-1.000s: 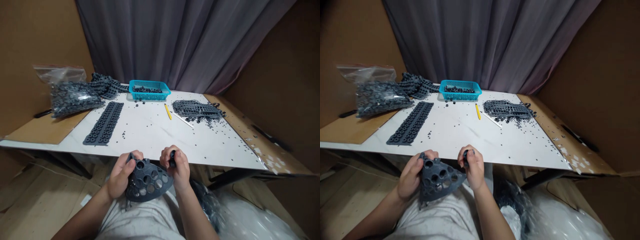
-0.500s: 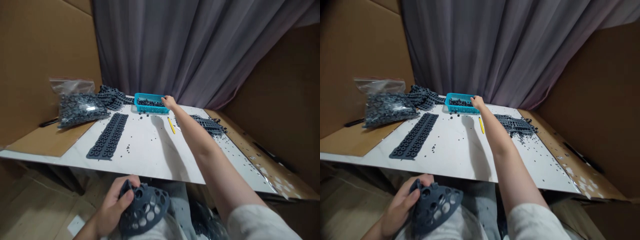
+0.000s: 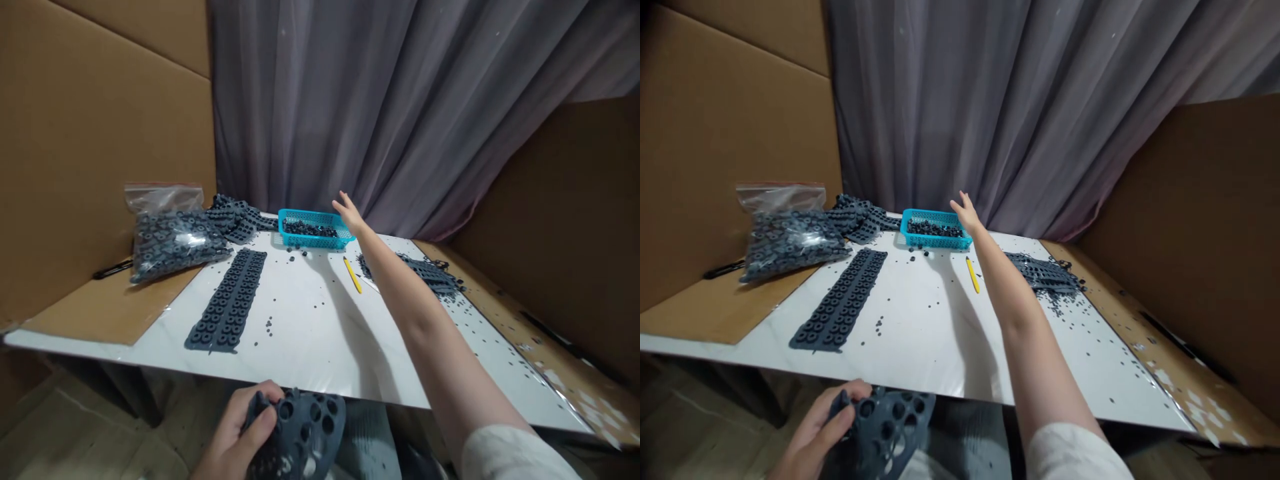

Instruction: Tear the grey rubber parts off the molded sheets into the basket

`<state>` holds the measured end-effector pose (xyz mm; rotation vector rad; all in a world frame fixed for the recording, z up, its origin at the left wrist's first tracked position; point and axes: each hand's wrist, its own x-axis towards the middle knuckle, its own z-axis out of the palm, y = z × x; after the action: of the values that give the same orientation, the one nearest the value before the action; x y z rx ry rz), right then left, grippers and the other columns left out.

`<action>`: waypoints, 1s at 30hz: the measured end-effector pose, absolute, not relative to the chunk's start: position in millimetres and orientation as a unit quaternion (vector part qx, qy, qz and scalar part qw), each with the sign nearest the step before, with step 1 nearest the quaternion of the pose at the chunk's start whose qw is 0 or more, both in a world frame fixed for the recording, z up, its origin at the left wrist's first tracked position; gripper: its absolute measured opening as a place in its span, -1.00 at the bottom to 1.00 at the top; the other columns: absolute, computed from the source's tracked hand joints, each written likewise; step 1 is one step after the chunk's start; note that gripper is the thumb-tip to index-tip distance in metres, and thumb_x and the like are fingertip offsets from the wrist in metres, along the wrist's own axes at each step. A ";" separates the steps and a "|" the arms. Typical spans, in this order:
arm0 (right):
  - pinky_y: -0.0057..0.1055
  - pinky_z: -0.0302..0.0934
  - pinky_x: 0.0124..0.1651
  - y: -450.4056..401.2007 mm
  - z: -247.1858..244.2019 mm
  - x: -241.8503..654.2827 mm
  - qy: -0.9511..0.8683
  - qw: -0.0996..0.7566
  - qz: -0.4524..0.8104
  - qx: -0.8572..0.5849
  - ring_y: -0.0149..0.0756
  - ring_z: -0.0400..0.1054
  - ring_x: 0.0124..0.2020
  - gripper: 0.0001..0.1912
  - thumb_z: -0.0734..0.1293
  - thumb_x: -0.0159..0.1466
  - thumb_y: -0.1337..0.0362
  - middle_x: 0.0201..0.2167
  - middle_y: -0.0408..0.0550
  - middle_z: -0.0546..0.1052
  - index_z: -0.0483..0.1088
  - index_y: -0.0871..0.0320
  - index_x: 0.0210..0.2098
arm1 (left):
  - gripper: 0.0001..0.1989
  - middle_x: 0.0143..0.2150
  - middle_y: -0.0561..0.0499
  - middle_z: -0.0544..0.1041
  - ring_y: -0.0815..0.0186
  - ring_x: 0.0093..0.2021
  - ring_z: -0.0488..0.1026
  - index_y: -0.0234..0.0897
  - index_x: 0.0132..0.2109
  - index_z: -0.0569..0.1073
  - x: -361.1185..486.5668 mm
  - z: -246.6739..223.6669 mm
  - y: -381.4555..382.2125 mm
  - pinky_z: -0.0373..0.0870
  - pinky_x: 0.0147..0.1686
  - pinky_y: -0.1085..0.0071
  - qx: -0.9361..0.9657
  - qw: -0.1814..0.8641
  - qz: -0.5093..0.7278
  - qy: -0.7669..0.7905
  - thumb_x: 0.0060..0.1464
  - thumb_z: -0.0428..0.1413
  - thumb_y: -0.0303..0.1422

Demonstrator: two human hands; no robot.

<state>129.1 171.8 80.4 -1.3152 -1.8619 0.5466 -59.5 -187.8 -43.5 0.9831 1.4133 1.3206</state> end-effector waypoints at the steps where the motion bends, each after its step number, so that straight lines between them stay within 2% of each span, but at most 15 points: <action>1: -0.15 0.00 0.17 156.0 83.1 129.6 -0.744 0.379 0.229 -0.500 -0.15 0.07 0.20 -0.53 0.15 0.29 0.18 0.21 0.15 0.18 0.12 0.19 0.16 | -0.61 -0.32 -0.05 0.54 0.17 -0.24 0.43 -0.24 -0.36 0.56 -60.2 -43.5 -186.4 0.36 -0.21 0.41 0.418 0.453 0.532 0.581 -0.17 0.16 0.01; 4: -0.28 0.22 -0.02 81.2 83.6 132.4 -0.793 0.322 0.279 -0.435 -0.25 0.38 -0.11 -0.71 0.23 0.24 0.23 -0.12 0.03 0.50 0.36 0.17 -0.06 | -0.71 -0.26 -0.05 0.56 0.15 -0.18 0.44 -0.21 -0.29 0.56 -62.1 -38.8 -180.1 0.35 -0.13 0.38 0.494 0.402 0.506 0.581 -0.12 0.17 -0.14; 5: -0.32 0.25 -0.08 49.2 81.8 134.7 -0.816 0.291 0.296 -0.402 -0.28 0.40 -0.19 -0.77 0.28 0.20 0.23 -0.20 -0.01 0.53 0.41 0.17 -0.17 | -0.73 -0.24 -0.04 0.56 0.16 -0.16 0.44 -0.20 -0.26 0.56 -62.1 -35.3 -177.7 0.35 -0.12 0.38 0.527 0.387 0.493 0.574 -0.10 0.17 -0.17; 6: -0.33 0.25 -0.12 15.9 79.5 138.0 -0.864 0.233 0.302 -0.328 -0.29 0.39 -0.22 -0.78 0.29 0.20 0.22 -0.21 -0.01 0.52 0.42 0.17 -0.19 | -0.74 -0.22 -0.04 0.56 0.16 -0.15 0.45 -0.20 -0.24 0.55 -61.5 -30.9 -175.6 0.35 -0.12 0.39 0.562 0.373 0.475 0.564 -0.09 0.16 -0.21; 8: -0.35 0.25 -0.16 -47.6 73.5 146.1 -0.904 0.189 0.292 -0.249 -0.31 0.37 -0.27 -0.76 0.27 0.23 0.19 -0.27 -0.02 0.51 0.40 0.18 -0.16 | -0.76 -0.19 -0.01 0.56 0.20 -0.16 0.46 -0.19 -0.18 0.52 -58.3 -20.3 -172.7 0.36 -0.13 0.42 0.629 0.362 0.431 0.537 -0.04 0.13 -0.27; 11: -0.32 0.21 -0.12 -115.4 60.8 158.3 -0.908 0.196 0.255 -0.269 -0.26 0.31 -0.19 -0.71 0.27 0.23 0.18 -0.23 0.02 0.45 0.34 0.18 -0.10 | -0.71 -0.14 0.05 0.56 0.28 -0.15 0.47 -0.14 -0.04 0.43 -50.3 -5.4 -173.6 0.36 -0.13 0.49 0.676 0.375 0.382 0.507 0.06 0.04 -0.37; 15: -0.28 0.17 -0.09 -147.5 38.2 165.4 -0.881 0.268 0.203 -0.332 -0.20 0.22 -0.12 -0.66 0.28 0.22 0.18 -0.16 0.05 0.37 0.29 0.13 -0.03 | -0.61 -0.18 0.10 0.57 0.35 -0.19 0.49 -0.10 0.09 0.29 -41.5 2.8 -178.7 0.35 -0.15 0.53 0.668 0.390 0.369 0.515 0.09 0.02 -0.39; 18: -0.23 0.10 -0.07 -151.3 25.8 163.7 -0.873 0.314 0.128 -0.350 -0.16 0.16 -0.09 -0.66 0.29 0.21 0.18 -0.12 0.06 0.34 0.29 0.12 -0.03 | -0.66 -0.18 0.08 0.57 0.33 -0.16 0.48 -0.13 0.03 0.33 -39.2 1.6 -179.2 0.35 -0.15 0.52 0.674 0.374 0.361 0.524 0.07 0.03 -0.39; 21: -0.25 0.04 -0.16 -150.4 22.3 161.0 -0.889 0.287 0.050 -0.352 -0.21 0.16 -0.24 -0.80 0.23 0.26 0.19 -0.28 0.02 0.38 0.33 0.16 -0.17 | -0.74 -0.12 0.03 0.54 0.28 -0.13 0.47 -0.17 -0.05 0.39 -37.9 -1.2 -177.6 0.35 -0.15 0.49 0.687 0.345 0.355 0.532 0.06 0.05 -0.37; 24: -0.30 -0.01 -0.26 -147.1 22.4 160.8 -0.918 0.207 0.030 -0.337 -0.28 0.14 -0.38 -0.80 0.17 0.30 0.19 -0.44 -0.05 0.37 0.31 0.19 -0.33 | -0.71 -0.22 0.01 0.53 0.29 -0.31 0.48 -0.20 -0.07 0.38 -36.8 -2.6 -177.1 0.37 -0.30 0.48 0.678 0.318 0.357 0.558 0.01 0.09 -0.33; 27: -0.35 -0.04 -0.32 -145.0 20.1 162.2 -0.933 0.170 0.041 -0.315 -0.33 0.14 -0.44 -0.78 0.15 0.31 0.20 -0.50 -0.11 0.34 0.28 0.17 -0.39 | -0.80 -0.40 0.06 0.45 0.32 -0.50 0.36 -0.24 -0.24 0.41 -38.6 -0.8 -178.3 0.30 -0.46 0.48 0.664 0.287 0.370 0.583 -0.07 0.15 -0.32; 30: -0.37 -0.05 -0.33 -146.8 15.0 162.6 -0.936 0.177 0.049 -0.301 -0.34 0.14 -0.46 -0.76 0.14 0.32 0.19 -0.51 -0.12 0.34 0.28 0.17 -0.40 | -0.87 -0.45 0.03 0.46 0.25 -0.42 0.38 -0.26 -0.37 0.47 -42.3 1.1 -179.7 0.32 -0.39 0.45 0.683 0.398 0.344 0.506 -0.09 0.16 -0.30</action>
<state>162.6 -146.8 15.0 -0.8530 -2.6477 0.1375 -42.3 -179.7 1.1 1.7306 1.2807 0.8721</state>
